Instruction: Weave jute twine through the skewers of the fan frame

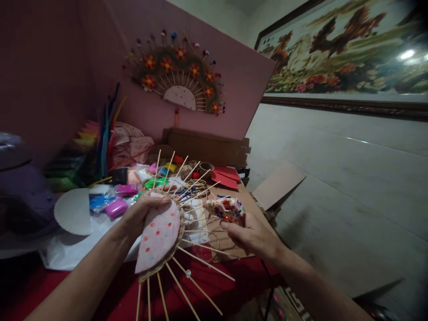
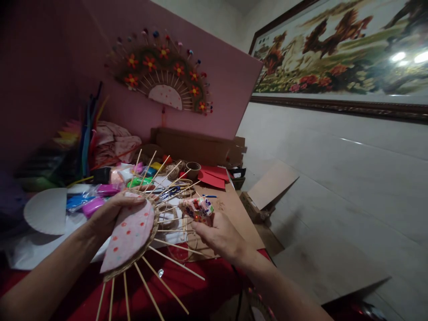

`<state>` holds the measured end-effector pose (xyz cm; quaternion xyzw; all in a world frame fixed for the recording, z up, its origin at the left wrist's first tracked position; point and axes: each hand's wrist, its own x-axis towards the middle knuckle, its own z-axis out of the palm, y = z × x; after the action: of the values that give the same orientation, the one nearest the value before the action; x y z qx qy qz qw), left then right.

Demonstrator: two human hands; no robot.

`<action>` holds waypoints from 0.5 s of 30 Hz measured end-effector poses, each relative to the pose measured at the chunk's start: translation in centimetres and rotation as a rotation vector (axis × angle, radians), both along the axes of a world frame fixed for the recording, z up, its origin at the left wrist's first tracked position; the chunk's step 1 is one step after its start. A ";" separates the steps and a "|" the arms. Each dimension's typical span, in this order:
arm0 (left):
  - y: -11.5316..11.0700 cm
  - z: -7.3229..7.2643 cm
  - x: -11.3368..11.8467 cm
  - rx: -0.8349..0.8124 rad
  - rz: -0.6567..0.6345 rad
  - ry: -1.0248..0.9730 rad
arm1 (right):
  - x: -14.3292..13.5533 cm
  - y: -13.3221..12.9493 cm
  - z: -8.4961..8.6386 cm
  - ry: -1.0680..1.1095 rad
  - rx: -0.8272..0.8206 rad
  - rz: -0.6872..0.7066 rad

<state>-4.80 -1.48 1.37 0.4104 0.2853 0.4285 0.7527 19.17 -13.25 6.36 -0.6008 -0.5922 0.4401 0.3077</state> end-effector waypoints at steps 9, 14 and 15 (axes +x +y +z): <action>-0.7 1.1 0.4 -0.035 0.035 -0.007 | -0.5 0.4 0.5 -0.026 0.020 0.001; -1.2 1.7 0.4 -0.069 0.040 0.043 | -0.7 0.6 0.8 -0.027 0.028 0.024; -1.2 1.8 0.4 -0.069 0.045 0.043 | -0.8 0.6 0.8 -0.028 0.044 0.021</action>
<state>-4.36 -2.72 3.14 0.3868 0.3252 0.4265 0.7502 18.38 -12.65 7.17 -0.5939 -0.6122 0.4217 0.3077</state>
